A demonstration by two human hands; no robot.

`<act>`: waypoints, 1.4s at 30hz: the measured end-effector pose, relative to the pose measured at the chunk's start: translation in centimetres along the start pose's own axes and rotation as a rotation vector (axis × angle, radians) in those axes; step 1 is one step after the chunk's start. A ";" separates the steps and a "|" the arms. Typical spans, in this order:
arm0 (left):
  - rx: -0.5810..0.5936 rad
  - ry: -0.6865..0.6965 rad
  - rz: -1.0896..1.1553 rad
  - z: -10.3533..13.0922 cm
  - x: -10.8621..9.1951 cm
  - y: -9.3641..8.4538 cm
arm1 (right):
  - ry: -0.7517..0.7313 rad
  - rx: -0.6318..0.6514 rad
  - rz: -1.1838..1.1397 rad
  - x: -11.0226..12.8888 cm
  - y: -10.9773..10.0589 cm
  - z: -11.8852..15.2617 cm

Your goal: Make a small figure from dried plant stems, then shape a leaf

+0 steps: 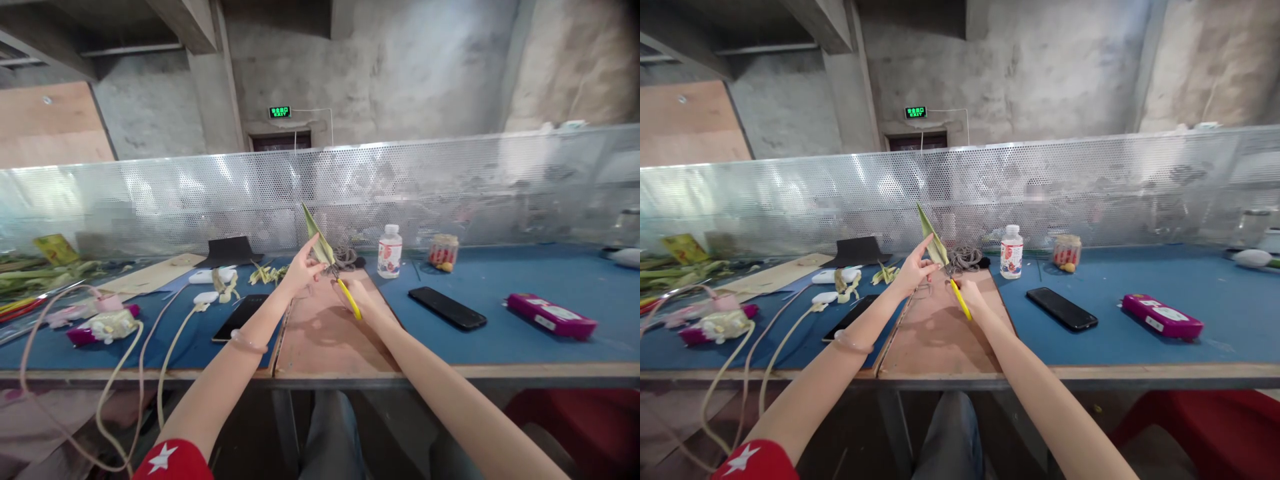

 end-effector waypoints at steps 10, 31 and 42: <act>0.002 -0.009 0.027 -0.1 0.0 0.1 | 0.086 0.103 -0.026 0.2 -0.3 0.1; 0.030 0.021 0.036 0.1 -0.3 0.7 | 0.101 0.100 -0.055 0.0 -0.1 -0.1; 0.011 0.008 0.049 0.0 -0.1 0.7 | 0.089 0.068 -0.063 -0.5 0.1 -0.2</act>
Point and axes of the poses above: each hand's wrist, its own z-axis away from the middle knuckle, its own y-axis out of the palm, x = y × z, the point moved 3 cm from there along -z, towards the middle knuckle
